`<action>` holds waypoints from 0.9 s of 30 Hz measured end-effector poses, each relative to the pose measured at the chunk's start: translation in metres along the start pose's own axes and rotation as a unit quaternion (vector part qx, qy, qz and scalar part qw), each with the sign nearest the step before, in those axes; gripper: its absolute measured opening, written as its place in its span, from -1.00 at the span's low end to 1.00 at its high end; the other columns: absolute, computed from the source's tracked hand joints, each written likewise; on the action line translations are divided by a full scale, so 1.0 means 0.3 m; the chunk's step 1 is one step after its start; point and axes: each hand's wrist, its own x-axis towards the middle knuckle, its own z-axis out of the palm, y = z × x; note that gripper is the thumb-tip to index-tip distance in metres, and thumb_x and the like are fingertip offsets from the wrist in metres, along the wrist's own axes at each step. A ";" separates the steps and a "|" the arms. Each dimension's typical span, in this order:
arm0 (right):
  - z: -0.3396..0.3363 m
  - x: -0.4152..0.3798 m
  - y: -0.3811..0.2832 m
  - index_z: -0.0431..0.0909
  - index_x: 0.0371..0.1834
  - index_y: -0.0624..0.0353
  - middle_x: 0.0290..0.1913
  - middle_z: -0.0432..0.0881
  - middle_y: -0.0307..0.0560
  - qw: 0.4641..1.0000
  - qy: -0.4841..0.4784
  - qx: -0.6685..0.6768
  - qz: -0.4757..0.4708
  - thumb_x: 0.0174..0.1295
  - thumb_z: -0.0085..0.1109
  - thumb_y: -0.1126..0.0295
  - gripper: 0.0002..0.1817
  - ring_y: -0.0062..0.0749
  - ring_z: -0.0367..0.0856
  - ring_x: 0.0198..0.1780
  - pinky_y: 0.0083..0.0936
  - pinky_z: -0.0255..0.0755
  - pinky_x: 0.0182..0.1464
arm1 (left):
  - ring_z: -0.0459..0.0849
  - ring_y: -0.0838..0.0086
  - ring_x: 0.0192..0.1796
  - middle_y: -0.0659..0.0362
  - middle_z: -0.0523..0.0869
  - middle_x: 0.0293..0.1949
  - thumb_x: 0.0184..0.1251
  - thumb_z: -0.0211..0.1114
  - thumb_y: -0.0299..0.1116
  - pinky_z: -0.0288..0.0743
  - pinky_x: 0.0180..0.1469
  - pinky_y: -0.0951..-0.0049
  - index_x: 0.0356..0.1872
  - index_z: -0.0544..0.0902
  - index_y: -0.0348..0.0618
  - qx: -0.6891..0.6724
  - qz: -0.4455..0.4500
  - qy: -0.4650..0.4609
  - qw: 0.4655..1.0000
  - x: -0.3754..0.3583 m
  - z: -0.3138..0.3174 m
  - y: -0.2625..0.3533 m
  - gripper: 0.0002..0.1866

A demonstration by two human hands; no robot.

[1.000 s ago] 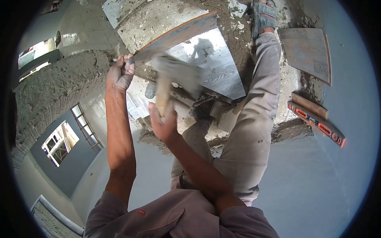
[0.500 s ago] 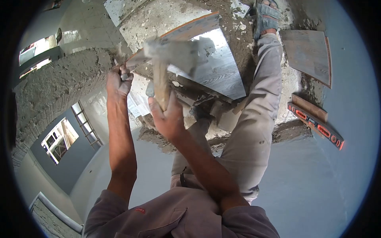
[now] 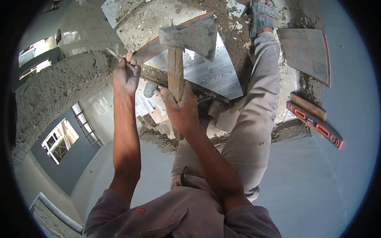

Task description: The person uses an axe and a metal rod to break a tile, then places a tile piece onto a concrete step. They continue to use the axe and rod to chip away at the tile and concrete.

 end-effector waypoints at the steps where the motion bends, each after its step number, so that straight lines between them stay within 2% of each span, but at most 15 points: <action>1: -0.006 0.015 -0.018 0.33 -0.12 0.29 -0.52 0.45 -0.22 1.000 -0.004 -0.008 0.016 0.08 0.14 0.31 -0.63 -0.68 0.37 -0.60 -0.69 0.29 -0.58 | 0.45 0.46 -0.46 0.12 0.58 -0.31 0.36 -0.23 -0.30 0.36 -0.49 0.52 -0.27 0.31 -0.14 0.000 0.000 0.002 1.000 0.030 0.007 0.003 -0.82; 3: -0.009 0.057 -0.053 0.34 -0.14 0.29 -0.52 0.45 -0.21 1.000 0.001 -0.024 0.005 0.07 0.14 0.29 -0.63 -0.67 0.39 -0.59 -0.68 0.30 -0.55 | 0.47 0.41 -0.41 0.09 0.55 -0.19 0.35 -0.24 -0.32 0.43 -0.42 0.45 -0.24 0.28 -0.15 -0.130 -0.039 0.047 0.990 0.089 0.025 0.004 -0.84; 4: -0.007 0.081 -0.070 0.34 -0.15 0.29 -0.51 0.46 -0.20 0.999 0.007 -0.040 -0.008 0.05 0.15 0.28 -0.62 -0.65 0.40 -0.58 -0.67 0.31 -0.53 | 0.47 0.41 -0.41 0.09 0.55 -0.19 0.35 -0.24 -0.32 0.43 -0.42 0.45 -0.24 0.28 -0.15 -0.128 -0.038 0.049 0.990 0.111 0.031 0.009 -0.84; 7: -0.013 0.162 -0.116 0.36 -0.18 0.30 -0.51 0.46 -0.19 0.998 -0.004 -0.057 -0.016 0.04 0.13 0.25 -0.62 -0.63 0.40 -0.57 -0.65 0.32 -0.49 | 0.53 0.28 -0.17 0.03 0.51 -0.10 0.35 -0.27 -0.37 0.50 -0.19 0.26 -0.24 0.27 -0.16 -0.281 -0.015 0.076 0.956 0.177 0.047 0.023 -0.86; 8: -0.017 0.188 -0.140 0.36 -0.18 0.30 -0.51 0.46 -0.19 0.998 -0.006 -0.059 -0.016 0.04 0.13 0.25 -0.62 -0.63 0.40 -0.57 -0.65 0.32 -0.49 | 0.51 0.22 -0.10 0.01 0.47 -0.07 0.35 -0.29 -0.36 0.46 -0.05 0.11 -0.25 0.26 -0.18 -0.288 -0.004 0.061 0.956 0.198 0.043 0.029 -0.84; 10: -0.027 0.231 -0.177 0.33 -0.20 0.36 -0.45 0.53 0.14 0.994 -0.046 -0.098 0.002 0.05 0.05 0.20 -0.58 -0.15 0.56 -0.38 -0.36 0.39 -0.29 | 0.51 0.20 -0.11 0.03 0.45 -0.10 0.35 -0.29 -0.35 0.41 -0.01 0.04 -0.27 0.26 -0.20 -0.323 0.002 0.067 0.944 0.221 0.067 0.024 -0.83; 14: -0.026 0.315 -0.182 0.31 -0.15 0.37 -0.42 0.53 0.22 0.989 -0.093 -0.114 -0.022 0.06 0.02 0.16 -0.54 0.00 0.56 -0.31 -0.30 0.38 -0.24 | 0.50 0.12 -0.11 0.09 0.36 -0.23 0.35 -0.29 -0.33 0.25 0.08 -0.17 -0.29 0.24 -0.23 -0.395 0.037 0.043 0.917 0.253 0.127 0.033 -0.81; 17: -0.013 0.345 -0.201 0.27 -0.09 0.36 -0.42 0.53 0.24 0.985 -0.113 -0.127 -0.033 0.06 0.01 0.17 -0.52 0.03 0.55 -0.30 -0.27 0.38 -0.22 | 0.49 0.11 -0.09 0.12 0.32 -0.32 0.35 -0.29 -0.32 0.17 0.11 -0.21 -0.30 0.23 -0.22 -0.471 -0.008 0.029 0.881 0.271 0.152 0.041 -0.81; 19: -0.004 0.347 -0.212 0.25 -0.08 0.36 -0.43 0.53 0.25 0.986 -0.112 -0.122 -0.025 0.07 -0.01 0.15 -0.51 0.06 0.54 -0.31 -0.24 0.37 -0.22 | 0.48 0.11 -0.06 0.11 0.34 -0.30 0.35 -0.29 -0.31 0.15 0.11 -0.22 -0.30 0.23 -0.20 -0.471 -0.002 0.050 0.881 0.266 0.158 0.026 -0.82; 21: -0.004 0.352 -0.210 0.24 -0.08 0.37 -0.44 0.52 0.26 0.982 -0.126 -0.138 -0.013 0.08 -0.02 0.15 -0.50 0.07 0.54 -0.32 -0.24 0.37 -0.23 | 0.46 0.11 -0.03 0.11 0.34 -0.30 0.36 -0.30 -0.30 0.13 0.12 -0.22 -0.30 0.23 -0.17 -0.459 0.045 0.057 0.886 0.261 0.156 0.014 -0.81; 22: -0.008 0.357 -0.209 0.23 -0.08 0.37 -0.44 0.52 0.26 0.979 -0.134 -0.152 -0.002 0.08 -0.03 0.14 -0.50 0.08 0.54 -0.32 -0.24 0.38 -0.24 | 0.45 0.13 0.00 0.10 0.38 -0.28 0.36 -0.31 -0.29 0.11 0.13 -0.22 -0.24 0.26 -0.15 -0.508 0.016 0.032 0.861 0.271 0.144 0.031 -0.80; 26: -0.007 0.382 -0.211 0.21 -0.08 0.38 -0.44 0.53 0.27 0.975 -0.125 -0.185 -0.016 0.09 -0.05 0.14 -0.49 0.10 0.54 -0.31 -0.23 0.38 -0.27 | 0.47 0.21 -0.04 0.11 0.45 -0.19 0.37 -0.31 -0.28 0.25 0.06 -0.09 -0.18 0.29 -0.11 -0.464 0.059 0.073 0.881 0.282 0.119 0.050 -0.78; 27: -0.004 0.400 -0.216 0.20 -0.09 0.38 -0.48 0.52 0.23 0.972 -0.130 -0.195 -0.030 0.10 -0.05 0.14 -0.50 0.04 0.55 -0.36 -0.26 0.40 -0.31 | 0.49 0.28 -0.09 0.14 0.48 -0.15 0.37 -0.30 -0.28 0.32 -0.03 0.05 -0.17 0.30 -0.09 -0.449 0.034 -0.036 0.892 0.280 0.102 0.061 -0.79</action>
